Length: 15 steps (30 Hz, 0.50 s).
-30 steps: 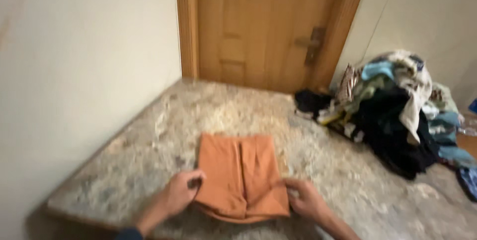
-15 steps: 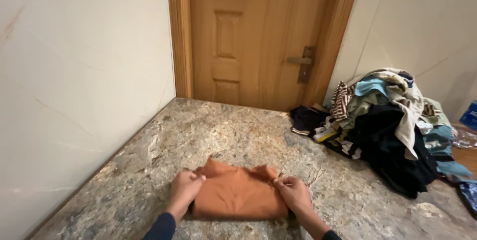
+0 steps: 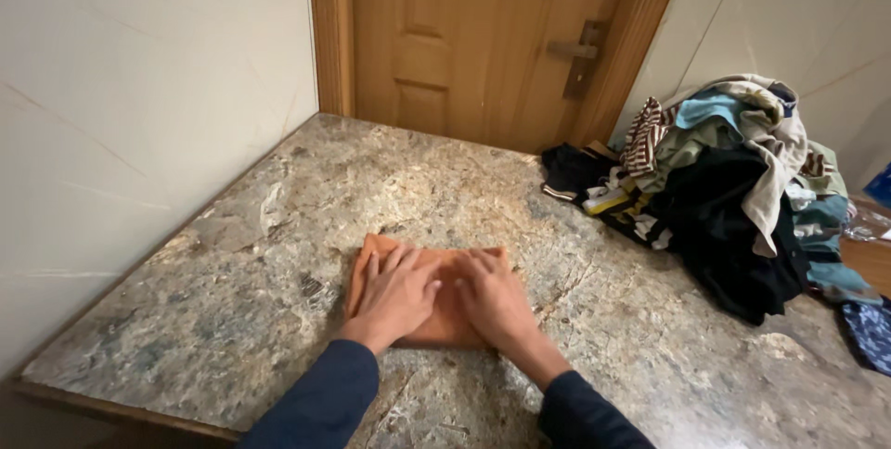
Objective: The person folds an orange shirt and a black shirt by hand on a countertop, then picks up a white shirt from a pile of clothes.
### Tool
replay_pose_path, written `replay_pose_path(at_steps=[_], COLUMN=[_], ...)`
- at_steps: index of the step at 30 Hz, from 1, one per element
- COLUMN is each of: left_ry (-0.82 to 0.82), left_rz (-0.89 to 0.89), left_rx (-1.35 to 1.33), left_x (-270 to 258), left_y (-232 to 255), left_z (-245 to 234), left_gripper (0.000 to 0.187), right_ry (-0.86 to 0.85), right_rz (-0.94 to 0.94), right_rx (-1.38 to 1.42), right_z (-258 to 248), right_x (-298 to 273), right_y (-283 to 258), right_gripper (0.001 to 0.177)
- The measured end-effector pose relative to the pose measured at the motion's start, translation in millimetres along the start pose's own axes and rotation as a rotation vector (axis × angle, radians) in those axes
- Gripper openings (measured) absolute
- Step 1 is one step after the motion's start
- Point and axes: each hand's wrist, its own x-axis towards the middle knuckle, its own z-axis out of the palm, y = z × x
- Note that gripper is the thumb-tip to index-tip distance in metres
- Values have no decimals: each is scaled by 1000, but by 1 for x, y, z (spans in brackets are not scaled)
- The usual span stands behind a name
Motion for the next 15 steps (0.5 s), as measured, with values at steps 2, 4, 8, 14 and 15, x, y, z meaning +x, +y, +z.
replay_pose_path(at_steps=[2, 4, 8, 14, 15], left_ry=[27, -4, 37, 16, 9], left_rz=[-11, -63, -32, -37, -39], left_rx=[30, 29, 52, 37, 44], left_x=[-4, 2, -1, 2, 3], left_y=[-4, -7, -12, -12, -12], left_z=[12, 17, 23, 27, 27], left_gripper=[45, 51, 49, 47, 49], right_ry=[28, 73, -16, 82, 177], right_rz=[-28, -55, 258, 478, 413], right_rx=[-64, -131, -48, -244, -257], right_z=[15, 25, 25, 28, 29], right_x=[-10, -4, -16, -24, -23], right_y=[6, 17, 23, 27, 26], right_gripper=[36, 34, 52, 79, 85])
